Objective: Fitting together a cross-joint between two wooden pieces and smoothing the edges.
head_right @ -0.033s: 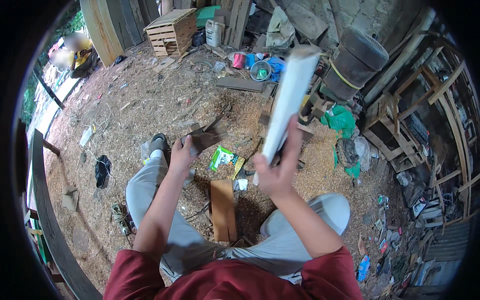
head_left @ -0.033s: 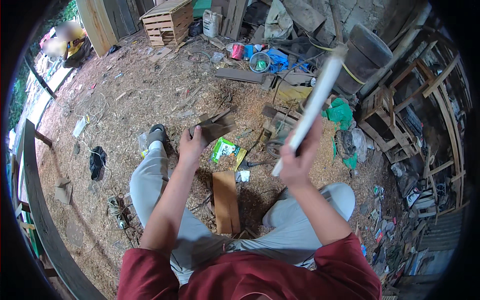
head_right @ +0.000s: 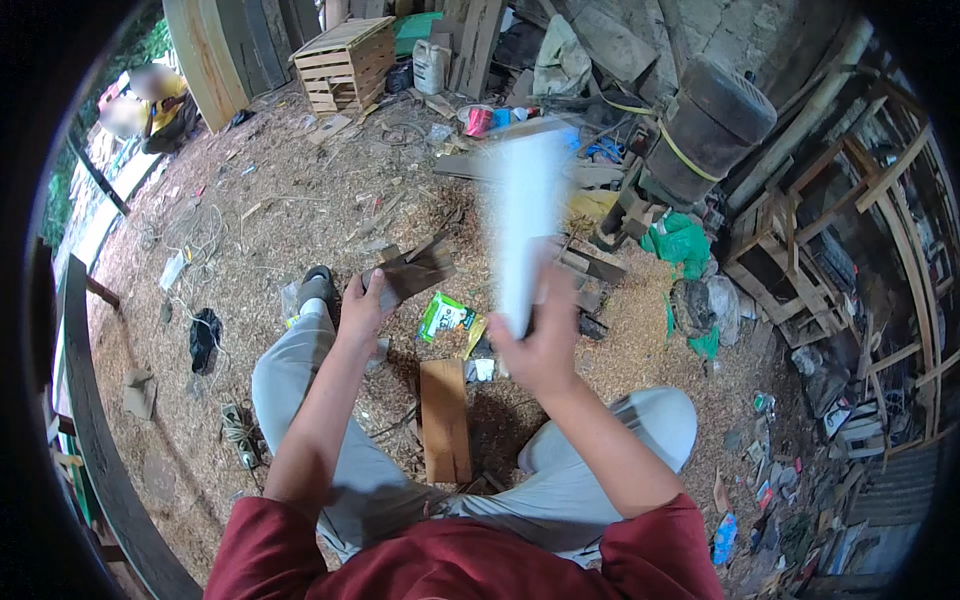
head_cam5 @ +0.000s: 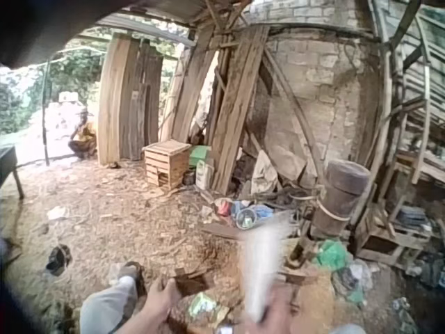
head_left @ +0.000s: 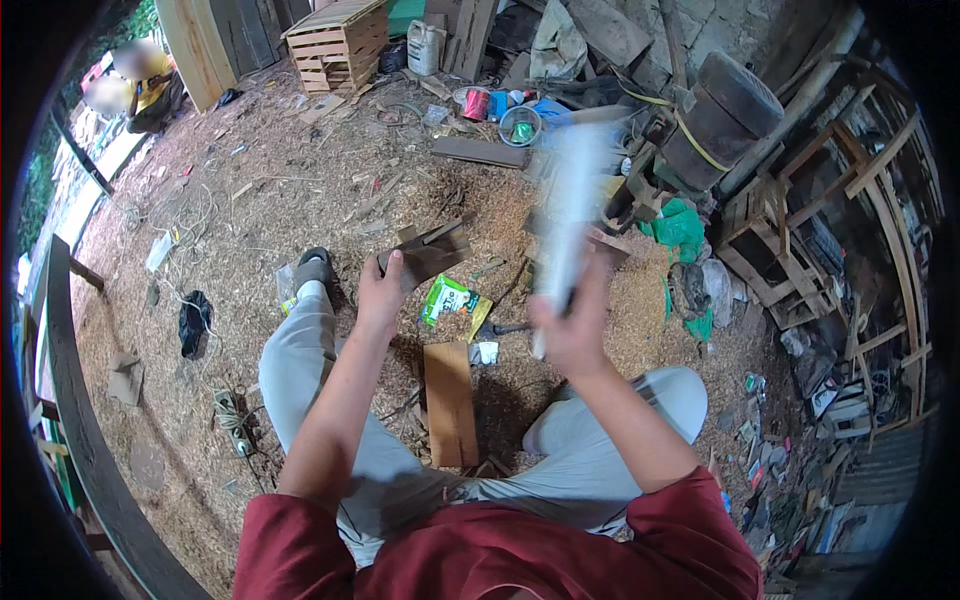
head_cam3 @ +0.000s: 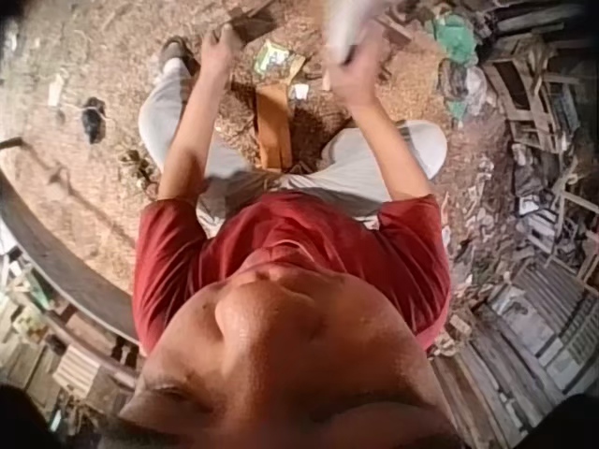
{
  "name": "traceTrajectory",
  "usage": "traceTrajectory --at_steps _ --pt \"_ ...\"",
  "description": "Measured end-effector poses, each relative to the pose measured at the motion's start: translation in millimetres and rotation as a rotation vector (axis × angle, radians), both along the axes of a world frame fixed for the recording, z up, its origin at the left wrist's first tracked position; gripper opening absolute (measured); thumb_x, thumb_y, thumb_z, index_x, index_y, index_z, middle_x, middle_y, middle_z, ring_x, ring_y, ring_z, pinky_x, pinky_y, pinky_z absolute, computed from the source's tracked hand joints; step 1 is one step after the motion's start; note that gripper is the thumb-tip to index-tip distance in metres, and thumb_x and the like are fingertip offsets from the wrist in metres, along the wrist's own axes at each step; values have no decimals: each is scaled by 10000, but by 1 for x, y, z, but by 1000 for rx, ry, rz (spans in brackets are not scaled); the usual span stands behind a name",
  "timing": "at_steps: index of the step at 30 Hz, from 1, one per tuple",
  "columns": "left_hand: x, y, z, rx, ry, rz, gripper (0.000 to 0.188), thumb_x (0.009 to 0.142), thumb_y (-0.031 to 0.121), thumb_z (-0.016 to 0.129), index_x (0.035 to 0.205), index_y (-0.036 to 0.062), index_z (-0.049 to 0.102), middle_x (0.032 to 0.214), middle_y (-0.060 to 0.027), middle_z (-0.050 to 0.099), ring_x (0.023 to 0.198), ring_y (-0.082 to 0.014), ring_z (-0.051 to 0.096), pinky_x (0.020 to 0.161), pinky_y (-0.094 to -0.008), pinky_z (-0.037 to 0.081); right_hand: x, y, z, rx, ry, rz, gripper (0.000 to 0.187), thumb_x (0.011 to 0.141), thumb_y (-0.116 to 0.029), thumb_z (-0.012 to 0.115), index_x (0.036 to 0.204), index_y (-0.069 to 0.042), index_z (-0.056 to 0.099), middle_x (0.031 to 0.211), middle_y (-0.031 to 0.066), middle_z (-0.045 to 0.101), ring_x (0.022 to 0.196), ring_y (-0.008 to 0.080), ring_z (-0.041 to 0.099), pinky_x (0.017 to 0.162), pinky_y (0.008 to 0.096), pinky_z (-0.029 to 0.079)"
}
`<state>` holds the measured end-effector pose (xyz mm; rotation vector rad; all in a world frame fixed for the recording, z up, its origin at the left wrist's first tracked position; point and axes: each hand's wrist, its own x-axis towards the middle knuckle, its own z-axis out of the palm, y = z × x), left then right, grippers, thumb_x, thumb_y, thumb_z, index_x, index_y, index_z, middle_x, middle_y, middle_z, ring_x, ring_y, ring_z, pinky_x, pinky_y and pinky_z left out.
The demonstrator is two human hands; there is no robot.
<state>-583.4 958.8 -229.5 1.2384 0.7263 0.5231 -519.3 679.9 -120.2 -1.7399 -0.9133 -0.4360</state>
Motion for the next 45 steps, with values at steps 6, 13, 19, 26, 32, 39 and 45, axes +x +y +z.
traceTrajectory --at_steps 6,13,19,26,32,39,45 --pt "-16 9 9 212 83 125 343 1071 263 626 1257 -22 582 1110 -142 666 951 -182 632 781 -344 546 -19 15 -42 -362 411 70 838 973 -359 706 1670 -175 279 1280 253 570 1137 392 642 957 457 514" --pt "-17 6 31 -115 24 -58 769 1066 347 627 1603 -37 232 1523 -216 460 1272 -324 607 933 -483 629 -14 4 -35 -193 250 25 822 989 -212 660 1671 -66 227 1393 248 537 1258 378 572 1076 444 445" --pt "-7 6 22 -357 33 23 573 1082 357 592 1464 -40 437 1342 -191 598 1177 -344 661 947 -493 632 -14 8 -43 -78 683 255 705 1044 -252 585 1648 -61 274 1365 201 576 1181 338 629 1012 428 513" --pt "1 0 20 -460 -17 -9 436 1093 366 573 1284 -27 583 1233 -181 659 1049 -313 684 899 -489 616 -5 4 -35 149 1130 633 590 1090 -386 487 1566 -58 367 1219 153 630 876 223 701 694 336 593" --pt "0 -7 28 -323 -37 -64 488 1087 374 580 1302 -62 534 1231 -193 655 1140 -332 684 945 -520 623 6 3 -15 92 1093 525 626 1085 -370 499 1620 -95 325 1201 136 635 883 175 684 693 317 591" --pt "2 -13 35 -310 -51 -36 554 1075 366 605 1369 -77 450 1258 -192 640 1153 -317 690 910 -490 652 35 3 -25 175 1129 515 557 1067 -421 500 1482 -55 437 1056 102 663 820 161 683 688 312 589" --pt "-2 -17 42 -187 -5 -132 550 1071 371 614 1379 -56 455 1292 -178 620 1155 -304 684 911 -506 648 5 17 -7 -25 1124 539 548 1058 -537 467 1183 -20 599 829 103 676 707 190 684 646 338 575"
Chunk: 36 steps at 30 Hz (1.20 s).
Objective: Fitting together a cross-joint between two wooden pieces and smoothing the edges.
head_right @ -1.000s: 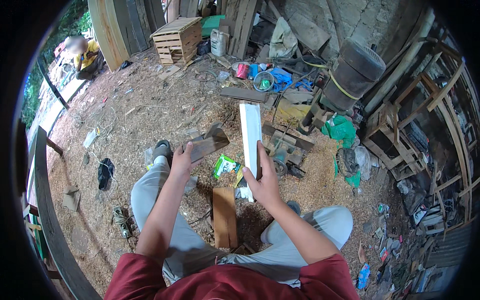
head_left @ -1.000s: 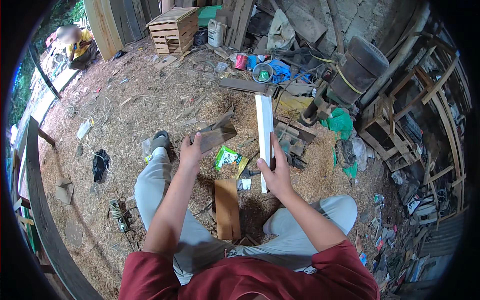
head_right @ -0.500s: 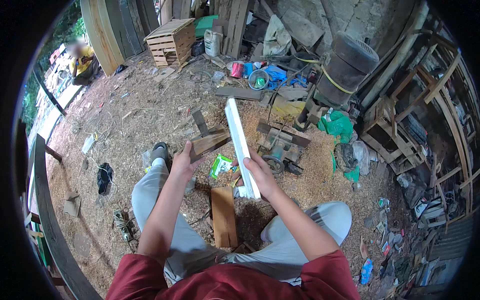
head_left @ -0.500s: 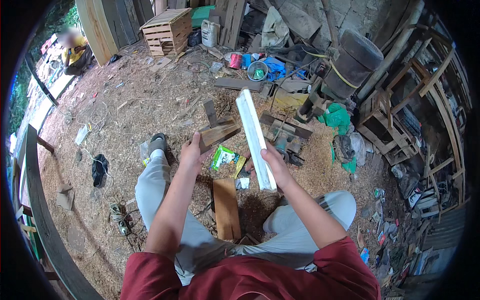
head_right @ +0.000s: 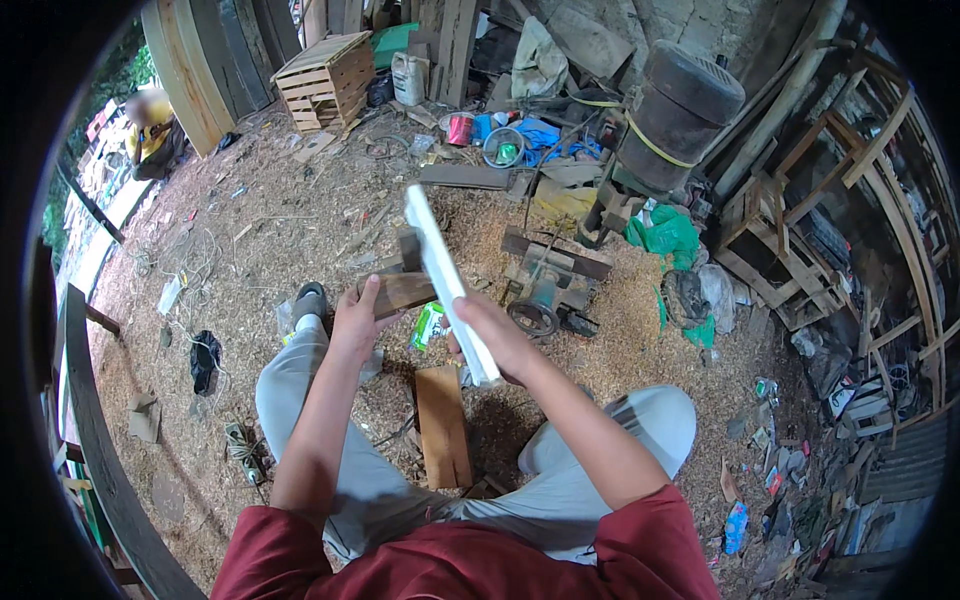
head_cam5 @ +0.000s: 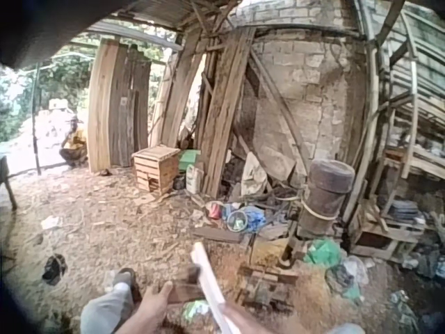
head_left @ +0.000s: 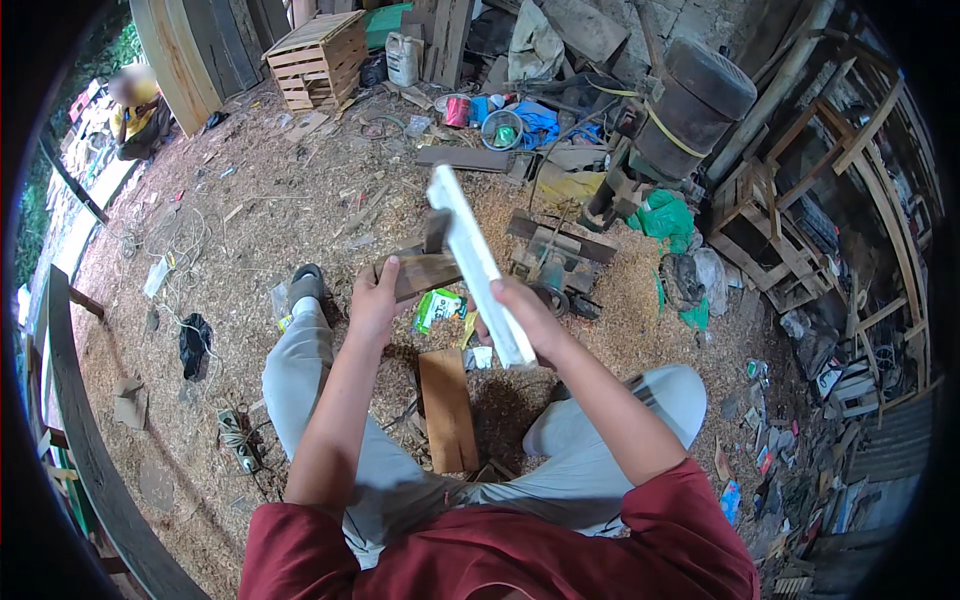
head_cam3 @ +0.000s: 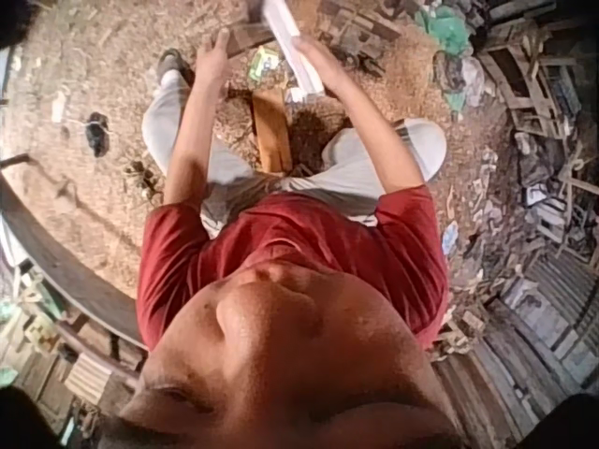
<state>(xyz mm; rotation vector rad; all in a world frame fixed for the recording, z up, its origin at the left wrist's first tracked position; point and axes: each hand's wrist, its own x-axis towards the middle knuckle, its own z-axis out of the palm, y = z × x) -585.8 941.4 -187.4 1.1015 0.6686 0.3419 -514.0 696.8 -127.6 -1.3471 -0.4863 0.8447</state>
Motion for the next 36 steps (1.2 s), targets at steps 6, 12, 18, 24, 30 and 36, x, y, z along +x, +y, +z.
traceTrajectory --at_steps 6,12,18,24,30,36 --pt "0 -9 7 63 -27 -27 485 1080 355 602 1378 -11 489 1312 -142 619 1156 -287 680 888 -503 647 -1 -8 -26 159 186 -105 463 1076 -461 504 1212 -25 578 871 94 669 712 162 671 640 321 559" --pt "-4 -2 2 324 -181 51 241 1062 173 641 1218 2 577 1078 -88 687 1013 -150 651 895 -337 540 -5 -9 -20 157 91 -78 623 1066 -370 525 1595 -91 353 1106 83 605 826 142 669 673 295 586" --pt "-10 -22 37 886 -246 219 241 1042 91 640 1236 -24 553 1135 -132 659 1062 -188 627 953 -315 487 12 -20 -24 207 262 -277 565 1054 -344 483 1523 -45 386 1176 157 627 1067 237 694 817 356 605" --pt "-13 -19 22 1238 -469 354 412 939 -3 711 1319 22 554 1303 -183 611 1199 -324 602 1048 -444 470 14 -9 -39 -257 136 -194 590 1035 -421 549 1460 -13 509 1069 91 666 976 227 702 797 374 573" --pt "-21 -24 24 1614 -487 390 553 827 -32 777 1323 47 545 1237 -170 547 1140 -378 528 1019 -507 409 22 -25 -129 -805 -276 64 734 893 -479 720 1450 -18 592 1156 208 746 992 303 738 879 408 563" --pt "-23 -31 24 1580 -466 347 580 810 -57 781 1316 60 523 1214 -176 476 1126 -357 474 990 -485 396 32 -17 -114 -594 -480 -271 675 920 -443 739 1427 -22 594 1302 224 695 1191 370 686 1018 439 527"
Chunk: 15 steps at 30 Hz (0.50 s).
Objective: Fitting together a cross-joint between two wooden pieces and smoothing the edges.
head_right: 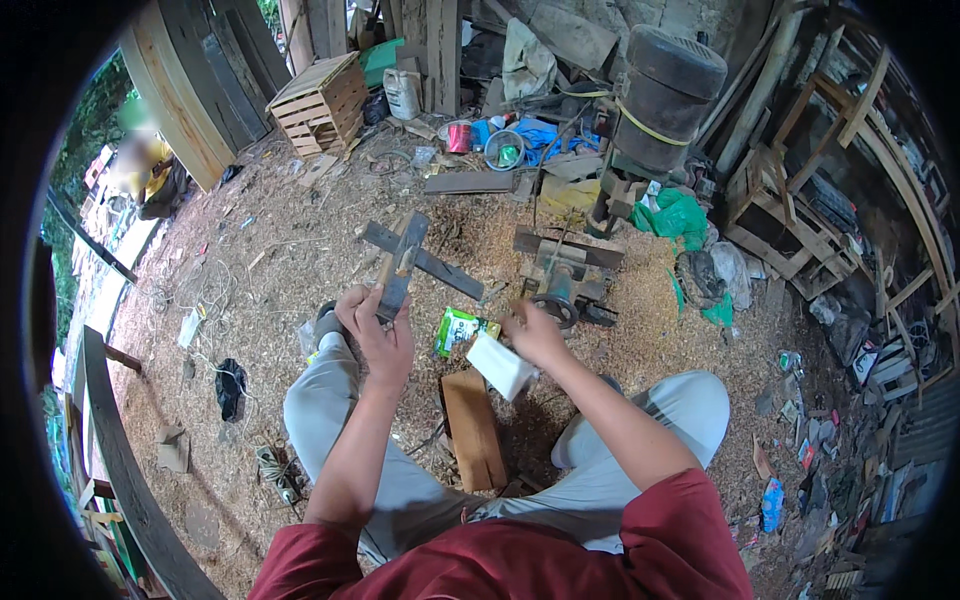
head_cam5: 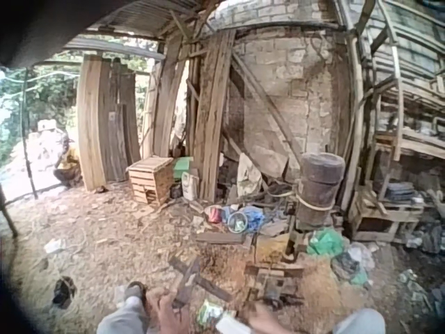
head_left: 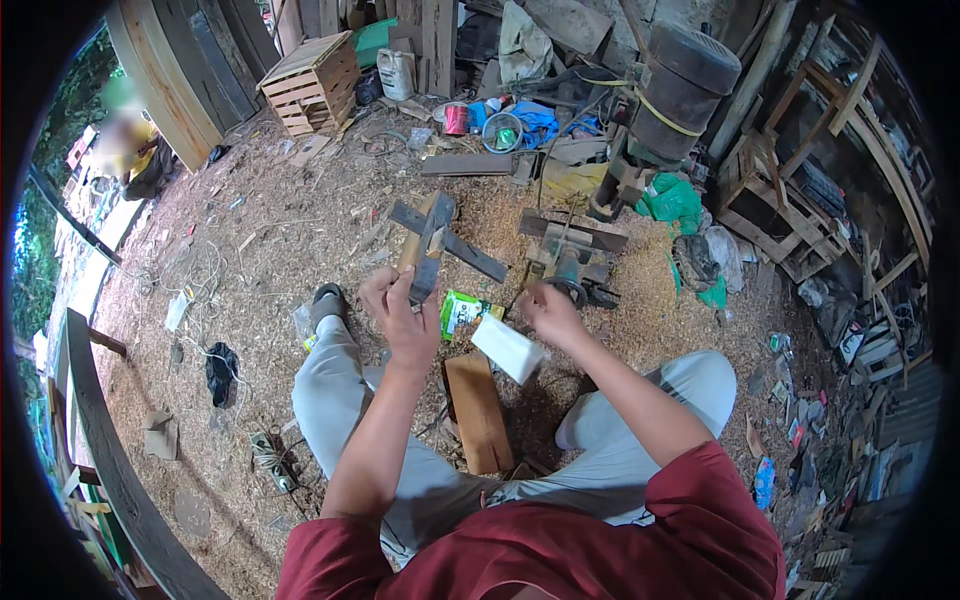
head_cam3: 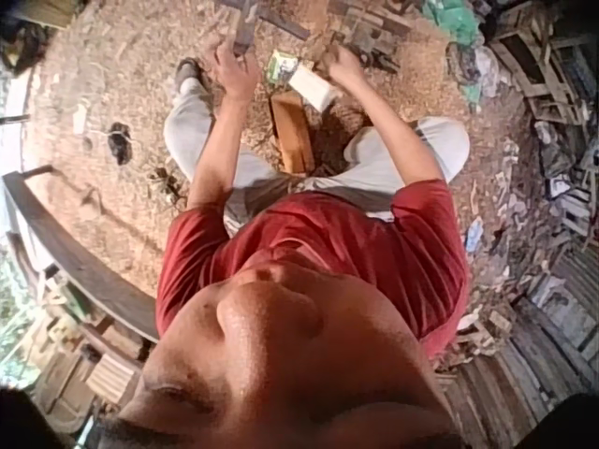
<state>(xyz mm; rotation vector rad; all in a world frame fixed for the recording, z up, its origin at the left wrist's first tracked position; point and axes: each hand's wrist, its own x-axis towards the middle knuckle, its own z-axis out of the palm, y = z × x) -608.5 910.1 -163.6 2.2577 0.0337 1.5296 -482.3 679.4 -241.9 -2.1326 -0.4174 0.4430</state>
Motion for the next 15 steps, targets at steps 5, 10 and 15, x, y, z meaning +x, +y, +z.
traceTrajectory --at_steps 5,10,15 --pt "-4 -16 -7 -93 13 -104 549 828 -56 774 1298 49 510 1206 -175 457 1127 -348 468 996 -477 394 -14 8 102 288 -646 100 527 962 -350 723 1341 0 612 1309 201 664 1183 376 668 1018 449 518" --pt "-7 -45 -11 -148 62 -229 495 876 -58 729 1294 32 479 1232 -176 443 1158 -320 464 1032 -448 382 -18 1 116 117 -661 268 366 924 -249 732 1181 -14 621 1135 219 664 1015 433 660 851 482 540" --pt "-6 -68 -4 -461 107 -500 240 1016 38 586 1231 14 482 1218 -143 467 1162 -228 467 1053 -371 381 9 -21 122 131 -642 284 311 925 -216 719 1172 -41 647 1083 196 696 991 440 663 843 508 528"
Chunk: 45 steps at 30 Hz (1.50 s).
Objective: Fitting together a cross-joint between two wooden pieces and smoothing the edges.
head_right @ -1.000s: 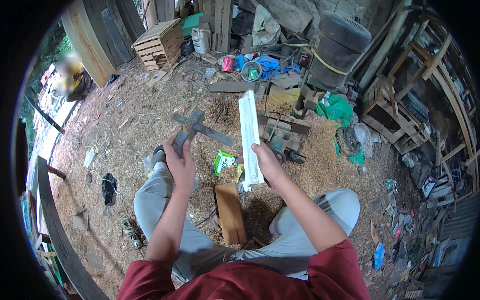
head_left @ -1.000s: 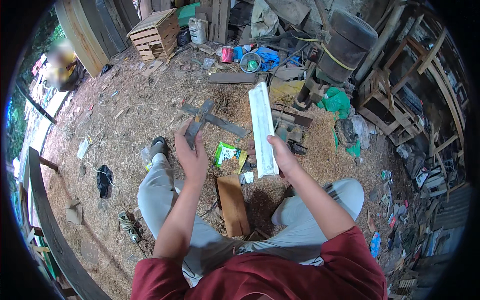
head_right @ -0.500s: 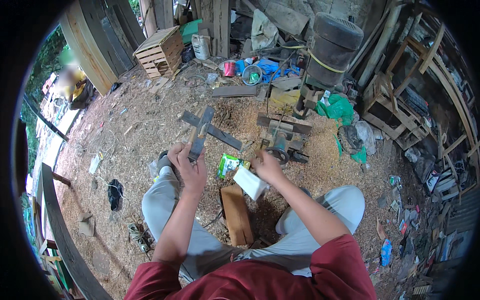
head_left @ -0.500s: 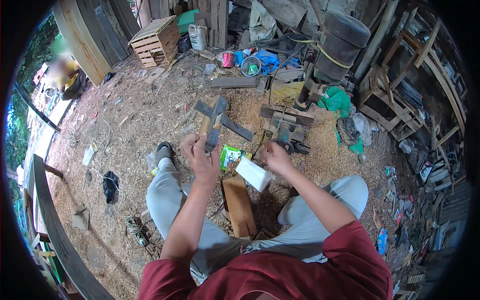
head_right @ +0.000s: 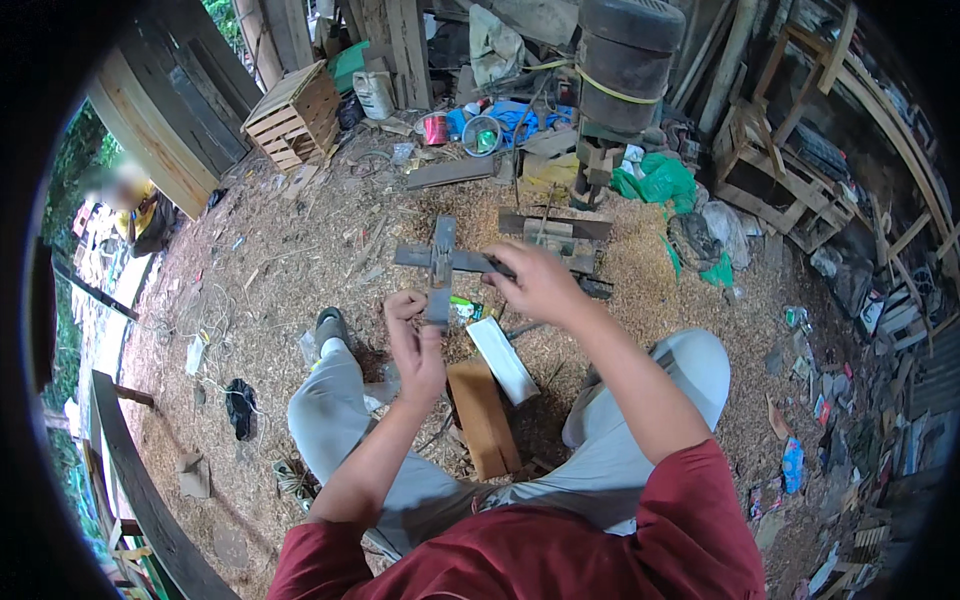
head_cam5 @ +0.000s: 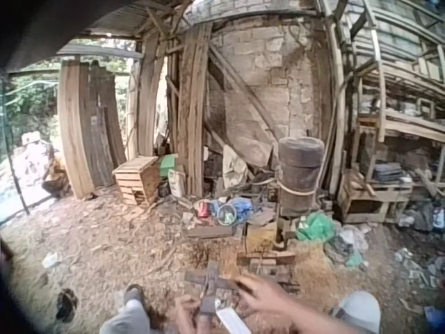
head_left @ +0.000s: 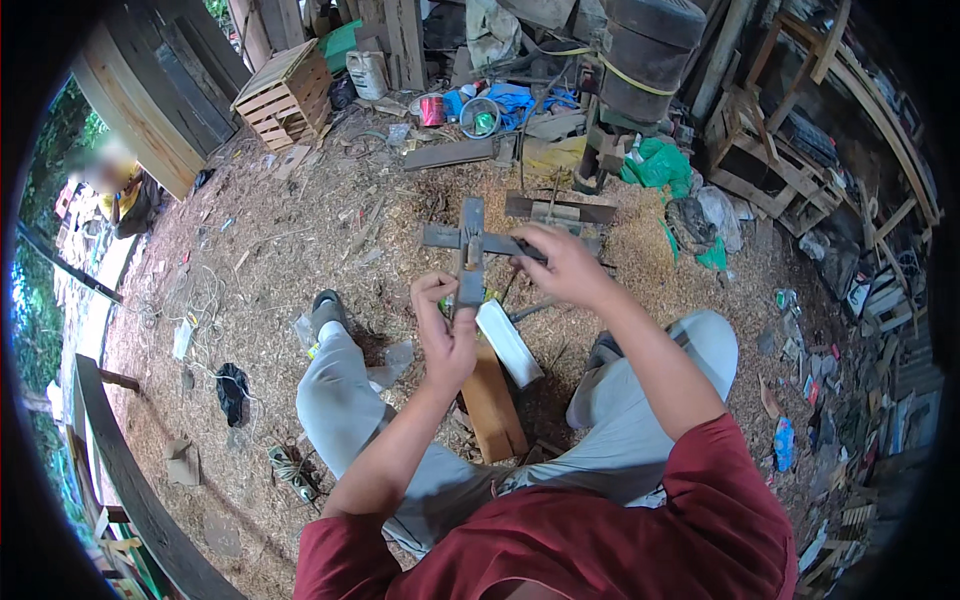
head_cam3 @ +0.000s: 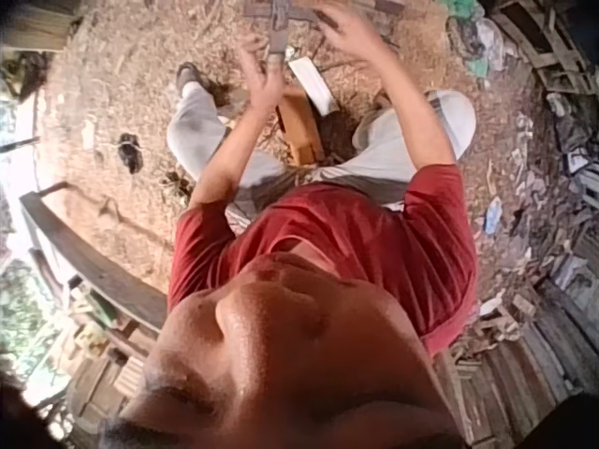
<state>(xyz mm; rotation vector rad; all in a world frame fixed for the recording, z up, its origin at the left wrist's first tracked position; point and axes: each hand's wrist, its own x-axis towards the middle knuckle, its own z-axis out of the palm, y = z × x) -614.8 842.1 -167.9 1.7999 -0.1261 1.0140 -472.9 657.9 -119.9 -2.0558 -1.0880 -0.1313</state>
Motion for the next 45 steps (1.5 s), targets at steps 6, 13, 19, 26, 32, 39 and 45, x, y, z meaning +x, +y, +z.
traceTrajectory --at_steps 6,13,19,26,32,39,45 --pt "9 12 -10 -649 490 -69 324 1148 301 409 1153 35 595 1077 -50 620 998 -153 575 936 -330 453 19 -22 0 -10 -48 99 330 907 -171 723 1213 -62 664 1158 174 708 1072 420 655 908 495 517" --pt "16 15 -19 -1197 817 -517 570 1142 510 307 1240 40 613 1053 -90 696 937 -243 677 842 -395 528 6 -14 13 -88 -68 87 327 885 -183 759 1186 -77 690 1090 132 716 1031 372 665 892 449 497" --pt "20 11 -10 -1294 796 -693 536 1135 482 287 1124 59 616 892 -88 648 772 -257 641 755 -395 512 -4 -9 18 -143 -74 86 334 927 -320 735 1176 -103 683 1076 118 716 1031 339 665 907 458 465" --pt "25 12 -10 -1438 851 -726 591 1110 578 289 965 85 582 763 -56 579 614 -229 557 601 -377 453 -5 -6 5 -109 -49 71 353 896 -374 777 1092 -91 697 968 120 723 942 354 687 833 469 509" --pt "23 11 -8 -1592 871 -773 603 1097 589 304 897 79 557 691 -64 530 538 -232 510 542 -361 407 -18 -3 8 -42 -83 1 341 851 -350 811 1038 -89 697 916 115 718 877 363 691 768 459 520" --pt "15 -3 -4 -1780 766 -890 582 1085 573 335 881 69 541 673 -49 493 522 -212 483 518 -343 394 -18 -1 -3 -10 -107 -17 323 796 -269 854 1039 -104 718 897 111 725 869 344 698 740 441 505" --pt "12 -6 -8 -1736 717 -945 548 1086 551 354 878 74 526 681 -41 475 526 -201 471 522 -339 403 -17 0 -5 8 -10 -9 293 803 -251 853 1011 -90 724 866 125 729 827 349 709 715 440 515"
